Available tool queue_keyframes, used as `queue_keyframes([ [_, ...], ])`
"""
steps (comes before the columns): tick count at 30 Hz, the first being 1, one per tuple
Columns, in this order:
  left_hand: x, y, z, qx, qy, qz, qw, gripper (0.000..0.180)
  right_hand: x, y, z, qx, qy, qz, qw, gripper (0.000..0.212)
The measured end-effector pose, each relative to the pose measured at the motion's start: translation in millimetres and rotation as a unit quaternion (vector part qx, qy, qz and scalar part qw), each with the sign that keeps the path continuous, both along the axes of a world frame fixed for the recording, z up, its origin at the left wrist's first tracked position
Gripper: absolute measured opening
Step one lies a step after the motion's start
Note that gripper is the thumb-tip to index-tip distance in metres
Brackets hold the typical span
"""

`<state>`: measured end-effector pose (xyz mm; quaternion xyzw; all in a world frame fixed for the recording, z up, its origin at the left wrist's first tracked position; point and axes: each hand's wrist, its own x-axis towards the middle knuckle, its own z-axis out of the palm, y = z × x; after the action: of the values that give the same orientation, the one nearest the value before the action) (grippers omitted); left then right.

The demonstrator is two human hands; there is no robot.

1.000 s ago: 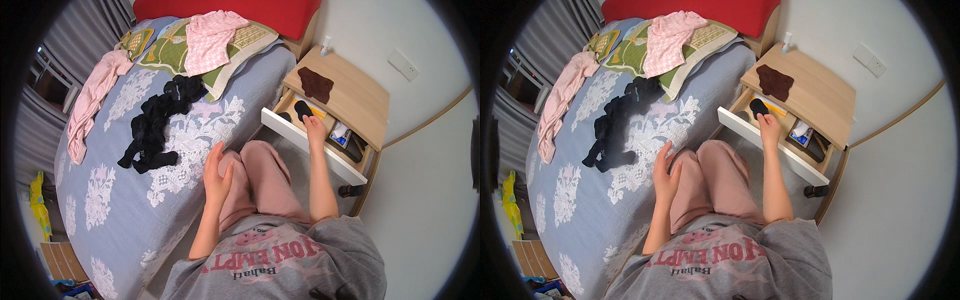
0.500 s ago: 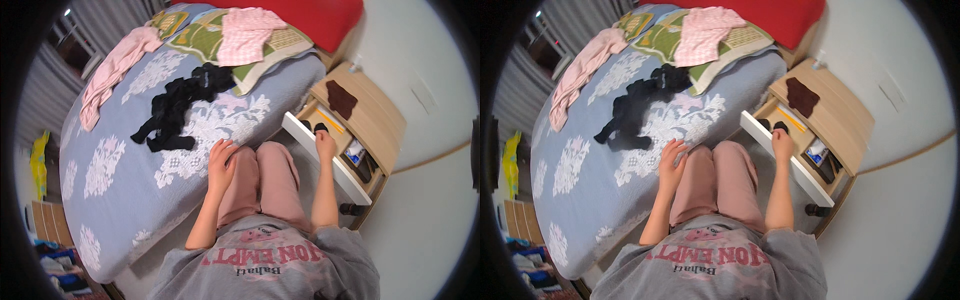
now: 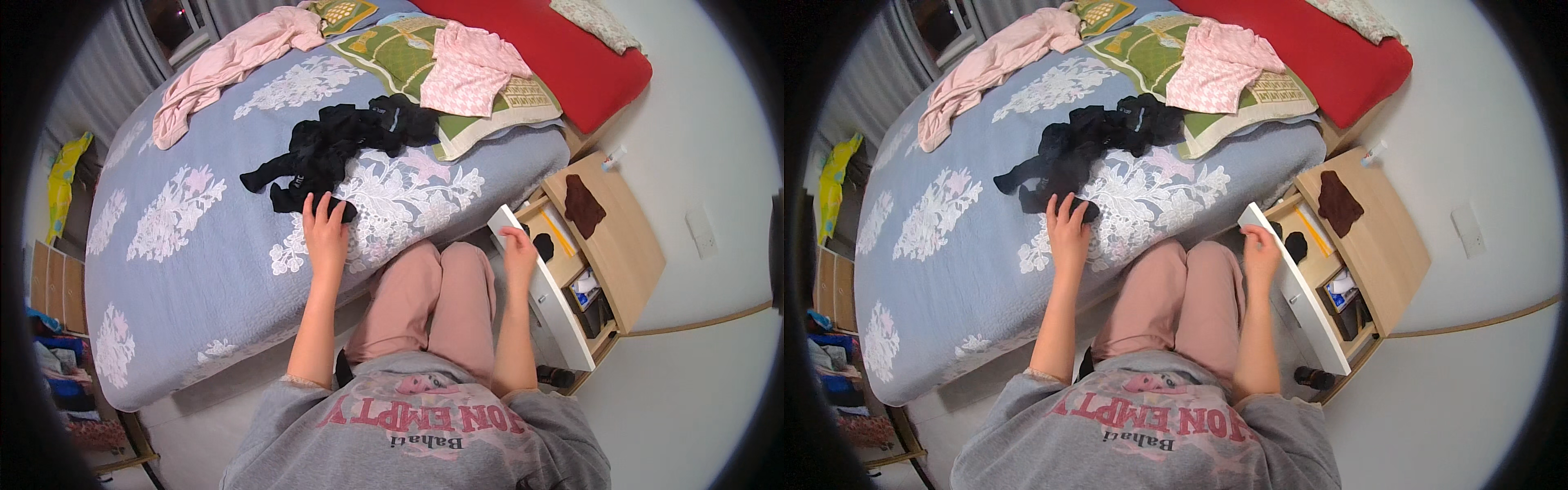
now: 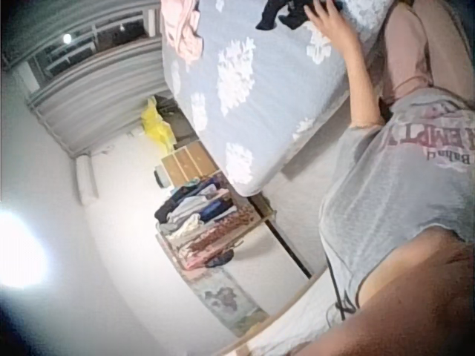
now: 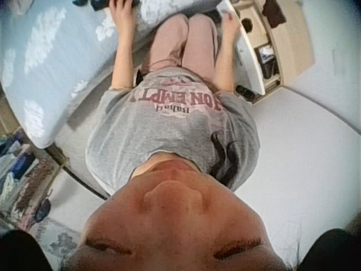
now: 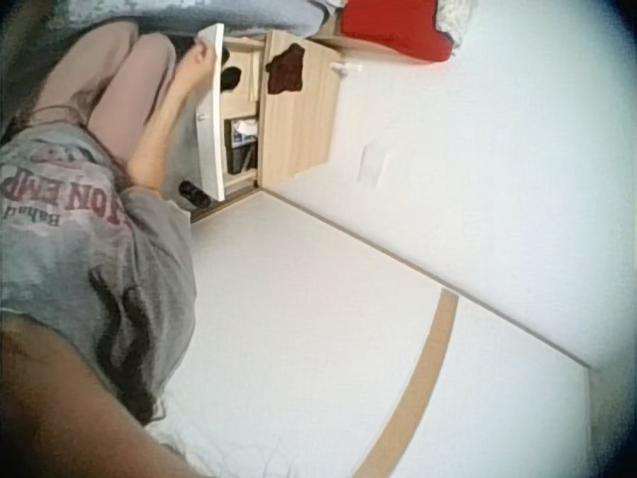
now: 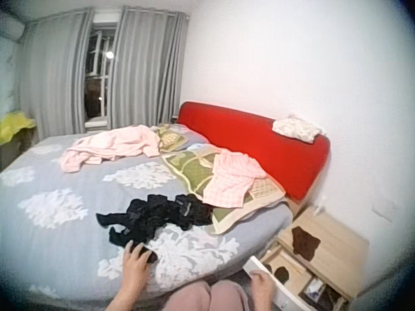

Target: The person organizes a nightstand drawer by placing boxes, a roll of tape, and a cloth inside. They then fold several pairs of socks on the bed.

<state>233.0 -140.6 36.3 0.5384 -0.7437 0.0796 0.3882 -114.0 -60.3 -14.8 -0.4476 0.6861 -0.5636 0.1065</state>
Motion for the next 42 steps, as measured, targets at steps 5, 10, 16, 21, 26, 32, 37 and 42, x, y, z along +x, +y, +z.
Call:
queue_keyframes([
  [5,1.4,-5.4,-3.8,0.073,0.130,-0.067,0.987,0.028,80.3,-14.4,29.6,0.027,-0.146,0.225,0.963,0.025],
  [10,-25.6,31.1,33.6,0.315,0.534,-0.157,0.769,0.017,130.2,-15.5,53.7,-0.016,-0.090,0.367,0.926,0.058],
  [16,-18.7,37.6,51.5,0.304,0.751,-0.257,0.526,0.018,130.2,-9.7,63.1,0.126,-0.394,0.460,0.785,0.060],
  [21,2.2,25.7,24.7,0.282,0.769,-0.225,0.528,0.020,126.1,-5.4,68.4,0.062,-0.561,0.415,0.714,0.054],
  [26,13.6,23.6,7.5,0.228,0.780,-0.130,0.569,0.018,120.1,-9.2,67.0,0.013,-0.561,0.381,0.734,0.050],
  [32,37.7,22.6,-6.9,0.219,0.723,-0.076,0.651,0.023,134.8,-37.9,53.8,0.041,-0.447,0.310,0.838,0.031],
  [37,66.0,7.1,-30.5,0.160,0.664,-0.009,0.730,0.022,168.4,-92.5,45.0,0.024,-0.367,0.316,0.875,0.022],
  [42,93.4,-11.9,-62.3,0.164,0.434,0.097,0.881,0.023,195.8,-121.0,24.3,0.081,-0.157,0.316,0.932,0.017],
])
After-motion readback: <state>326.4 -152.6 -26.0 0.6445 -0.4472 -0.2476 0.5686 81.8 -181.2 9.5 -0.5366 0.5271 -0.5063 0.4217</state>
